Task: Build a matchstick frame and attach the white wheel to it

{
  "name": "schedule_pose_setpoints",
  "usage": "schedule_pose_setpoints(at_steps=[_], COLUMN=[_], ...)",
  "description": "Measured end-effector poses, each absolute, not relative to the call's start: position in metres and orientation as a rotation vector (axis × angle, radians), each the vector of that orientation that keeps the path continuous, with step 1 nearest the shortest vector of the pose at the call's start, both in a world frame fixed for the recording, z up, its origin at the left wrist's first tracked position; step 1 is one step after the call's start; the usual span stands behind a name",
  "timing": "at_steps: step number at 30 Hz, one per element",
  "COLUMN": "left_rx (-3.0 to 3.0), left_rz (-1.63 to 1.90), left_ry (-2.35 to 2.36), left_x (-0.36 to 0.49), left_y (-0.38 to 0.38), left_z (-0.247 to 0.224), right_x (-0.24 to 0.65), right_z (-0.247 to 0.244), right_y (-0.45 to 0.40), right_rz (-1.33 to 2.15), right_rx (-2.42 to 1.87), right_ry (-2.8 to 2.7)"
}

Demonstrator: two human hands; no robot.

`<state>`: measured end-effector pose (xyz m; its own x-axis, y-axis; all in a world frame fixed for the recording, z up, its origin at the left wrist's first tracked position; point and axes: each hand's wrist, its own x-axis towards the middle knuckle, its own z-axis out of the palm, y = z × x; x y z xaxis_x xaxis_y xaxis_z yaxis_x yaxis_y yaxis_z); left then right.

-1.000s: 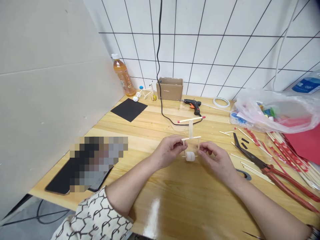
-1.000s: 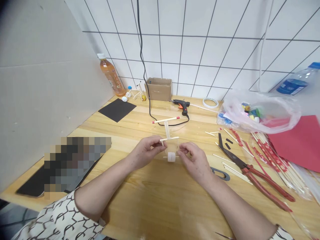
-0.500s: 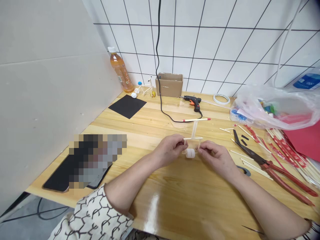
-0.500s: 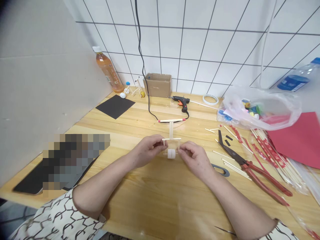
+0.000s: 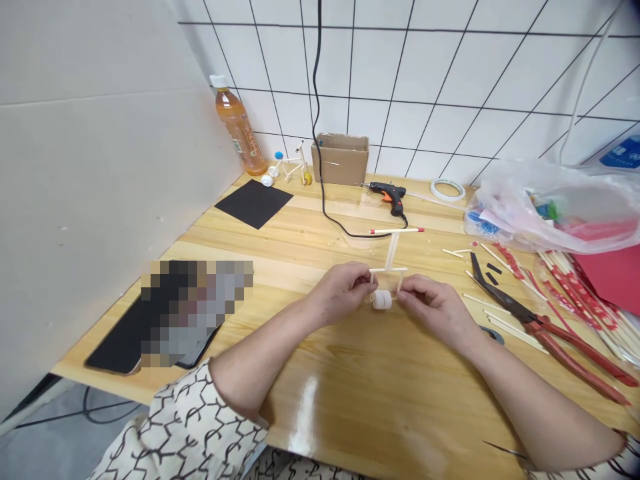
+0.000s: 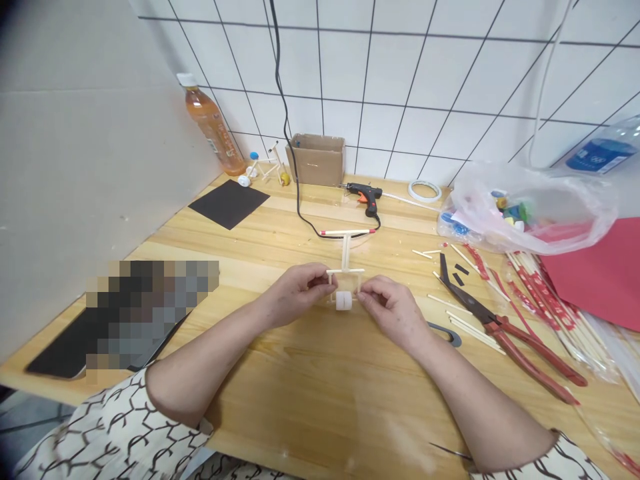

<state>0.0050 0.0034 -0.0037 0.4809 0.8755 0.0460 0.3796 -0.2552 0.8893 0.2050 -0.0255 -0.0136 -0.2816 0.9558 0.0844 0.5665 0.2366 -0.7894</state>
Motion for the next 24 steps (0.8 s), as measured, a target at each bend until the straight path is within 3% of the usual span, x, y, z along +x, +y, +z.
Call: schedule_pose_setpoints(at_steps=[24], left_rx=[1.742], left_rz=[0.681], left_ry=[1.051], left_x=[0.0057], left_y=[0.0017], left_z=[-0.0035], right_x=[0.2027], right_z=[-0.0122], right_y=[-0.0293], right_rz=[0.851], right_rx=[-1.469], right_ry=[-1.98])
